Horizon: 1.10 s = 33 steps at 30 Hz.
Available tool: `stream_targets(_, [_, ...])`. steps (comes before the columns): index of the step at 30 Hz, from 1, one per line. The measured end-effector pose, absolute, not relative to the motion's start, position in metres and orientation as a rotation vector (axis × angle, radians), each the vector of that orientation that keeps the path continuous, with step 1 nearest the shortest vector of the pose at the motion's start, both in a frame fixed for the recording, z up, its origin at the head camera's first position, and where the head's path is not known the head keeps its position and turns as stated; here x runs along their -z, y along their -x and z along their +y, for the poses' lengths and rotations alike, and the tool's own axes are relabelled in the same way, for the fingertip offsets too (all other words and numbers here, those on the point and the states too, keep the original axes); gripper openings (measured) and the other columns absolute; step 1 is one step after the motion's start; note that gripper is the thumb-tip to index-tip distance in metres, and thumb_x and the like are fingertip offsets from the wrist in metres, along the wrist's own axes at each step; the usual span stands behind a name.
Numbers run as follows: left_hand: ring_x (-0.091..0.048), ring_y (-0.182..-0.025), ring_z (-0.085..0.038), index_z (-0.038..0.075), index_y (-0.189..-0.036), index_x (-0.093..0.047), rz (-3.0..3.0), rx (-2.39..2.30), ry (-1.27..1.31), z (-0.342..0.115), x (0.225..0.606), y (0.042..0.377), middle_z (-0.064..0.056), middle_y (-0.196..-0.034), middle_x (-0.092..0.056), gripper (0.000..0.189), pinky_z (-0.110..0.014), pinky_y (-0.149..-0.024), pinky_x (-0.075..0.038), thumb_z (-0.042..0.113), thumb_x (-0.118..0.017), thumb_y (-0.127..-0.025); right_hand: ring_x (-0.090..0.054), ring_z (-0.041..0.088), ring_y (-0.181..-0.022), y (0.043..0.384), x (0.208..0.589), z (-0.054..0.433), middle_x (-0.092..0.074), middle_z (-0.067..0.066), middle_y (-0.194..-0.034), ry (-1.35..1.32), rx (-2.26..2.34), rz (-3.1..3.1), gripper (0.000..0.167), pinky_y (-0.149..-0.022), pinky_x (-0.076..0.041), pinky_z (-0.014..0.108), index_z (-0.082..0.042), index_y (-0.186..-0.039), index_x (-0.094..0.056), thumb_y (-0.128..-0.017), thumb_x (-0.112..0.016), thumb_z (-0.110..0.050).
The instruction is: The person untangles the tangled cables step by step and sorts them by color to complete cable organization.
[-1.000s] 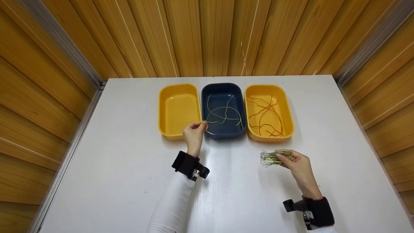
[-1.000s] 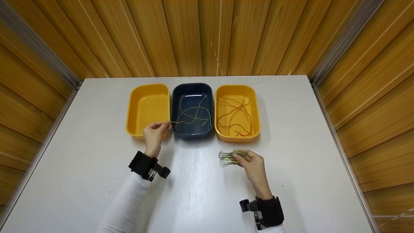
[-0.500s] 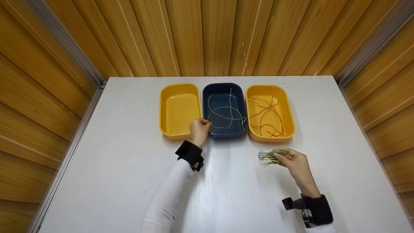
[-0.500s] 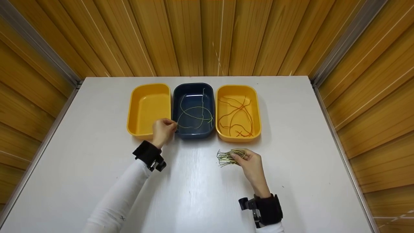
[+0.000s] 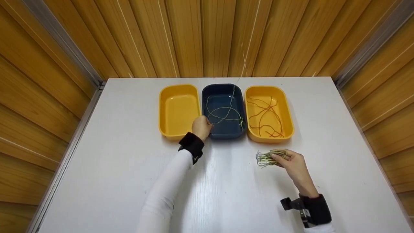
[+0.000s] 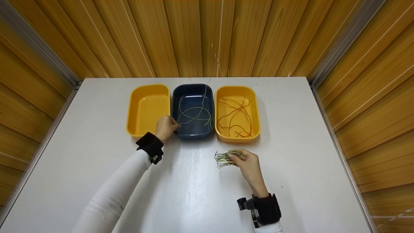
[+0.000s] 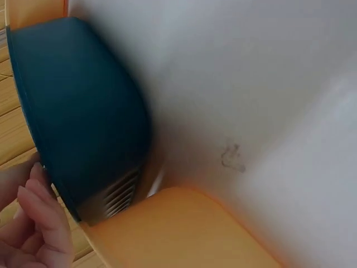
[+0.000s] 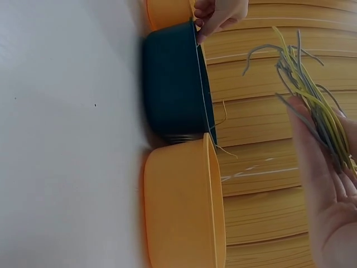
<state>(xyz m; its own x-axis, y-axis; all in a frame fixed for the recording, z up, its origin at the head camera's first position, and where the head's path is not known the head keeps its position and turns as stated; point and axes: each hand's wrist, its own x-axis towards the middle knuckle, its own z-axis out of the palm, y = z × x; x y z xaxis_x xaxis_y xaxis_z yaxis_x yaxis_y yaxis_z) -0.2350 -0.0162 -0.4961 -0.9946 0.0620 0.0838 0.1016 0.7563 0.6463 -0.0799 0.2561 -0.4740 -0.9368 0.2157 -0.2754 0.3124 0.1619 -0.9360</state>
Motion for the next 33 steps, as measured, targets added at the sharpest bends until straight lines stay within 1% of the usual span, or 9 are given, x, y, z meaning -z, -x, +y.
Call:
stream_targets(8, [-0.074,-0.086,-0.036,-0.005,-0.081,-0.075,-2.932,1.01,0.168,-0.023,0.483,0.228,-0.018,-0.087,-0.078,0.011,-0.044,-0.077,-0.06,0.005,-0.076,-0.085,-0.071,-0.004,-0.073,0.081,0.476,0.256,-0.074,-0.016,-0.075,-0.502,1.912,2.323,0.019,-0.074,-0.061,0.014,0.013,-0.112,-0.067,-0.097,-0.064,0.003])
stream_targets(12, [-0.073,-0.088,-0.036,-0.005,-0.087,-0.075,-2.86,1.08,0.221,-0.026,0.477,0.219,-0.019,-0.091,-0.077,0.01,-0.044,-0.08,-0.059,0.005,-0.075,-0.087,-0.071,-0.003,-0.073,0.082,0.475,0.254,-0.074,-0.016,-0.074,-0.493,1.929,2.309,0.016,-0.075,-0.062,0.015,0.012,-0.11,-0.068,-0.097,-0.063,0.004])
stream_targets(14, [-0.073,-0.087,-0.036,-0.005,-0.089,-0.075,-2.828,1.168,0.284,-0.026,0.473,0.213,-0.021,-0.091,-0.077,0.011,-0.042,-0.079,-0.059,0.005,-0.074,-0.089,-0.071,-0.002,-0.073,0.082,0.475,0.253,-0.073,-0.016,-0.074,-0.484,1.934,2.302,0.014,-0.075,-0.062,0.015,0.011,-0.108,-0.069,-0.097,-0.063,0.004])
stream_targets(19, [-0.072,-0.081,-0.033,-0.006,-0.09,-0.077,-2.776,1.39,0.554,-0.021,0.465,0.193,-0.022,-0.089,-0.077,0.012,-0.026,-0.07,-0.057,0.006,-0.075,-0.09,-0.071,-0.002,-0.073,0.082,0.475,0.251,-0.074,-0.016,-0.074,-0.466,1.927,2.304,0.015,-0.075,-0.062,0.015,0.011,-0.108,-0.069,-0.096,-0.063,0.004])
stream_targets(21, [-0.072,-0.081,-0.031,-0.006,-0.091,-0.077,-2.76,1.452,0.674,-0.018,0.463,0.184,-0.021,-0.089,-0.078,0.012,-0.02,-0.069,-0.055,0.005,-0.074,-0.09,-0.071,-0.002,-0.074,0.082,0.475,0.249,-0.074,-0.016,-0.075,-0.461,1.926,2.304,0.017,-0.075,-0.062,0.015,0.012,-0.11,-0.069,-0.096,-0.064,0.004])
stream_targets(23, [-0.072,-0.079,-0.028,-0.006,-0.091,-0.078,-2.743,1.504,0.772,-0.013,0.462,0.175,-0.021,-0.089,-0.078,0.012,-0.017,-0.068,-0.054,0.005,-0.074,-0.09,-0.071,-0.002,-0.074,0.083,0.475,0.247,-0.074,-0.016,-0.076,-0.45,1.929,2.299,0.019,-0.075,-0.062,0.015,0.013,-0.112,-0.068,-0.096,-0.064,0.004])
stream_targets(25, [-0.07,-0.075,-0.022,-0.005,-0.091,-0.078,-2.73,1.548,0.835,-0.009,0.462,0.165,-0.02,-0.089,-0.078,0.011,-0.014,-0.067,-0.052,0.005,-0.074,-0.091,-0.071,-0.002,-0.074,0.083,0.475,0.245,-0.074,-0.016,-0.076,-0.443,1.934,2.292,0.018,-0.075,-0.062,0.015,0.013,-0.111,-0.069,-0.096,-0.064,0.005])
stream_targets(29, [-0.057,-0.072,-0.006,-0.004,-0.09,-0.078,-2.701,1.585,0.911,-0.002,0.463,0.151,-0.019,-0.088,-0.078,0.011,-0.012,-0.065,-0.045,0.006,-0.075,-0.09,-0.07,-0.002,-0.073,0.085,0.476,0.239,-0.074,-0.015,-0.074,-0.433,1.944,2.283,0.013,-0.074,-0.062,0.016,0.009,-0.105,-0.072,-0.095,-0.064,0.005])
stream_targets(33, [-0.051,-0.071,0.0,-0.005,-0.09,-0.077,-2.694,1.588,0.945,0.002,0.47,0.141,-0.018,-0.088,-0.078,0.013,-0.011,-0.066,-0.043,0.008,-0.075,-0.09,-0.07,-0.002,-0.072,0.086,0.475,0.231,-0.075,-0.014,-0.075,-0.41,1.947,2.272,0.015,-0.073,-0.061,0.016,0.012,-0.106,-0.071,-0.095,-0.064,0.005])
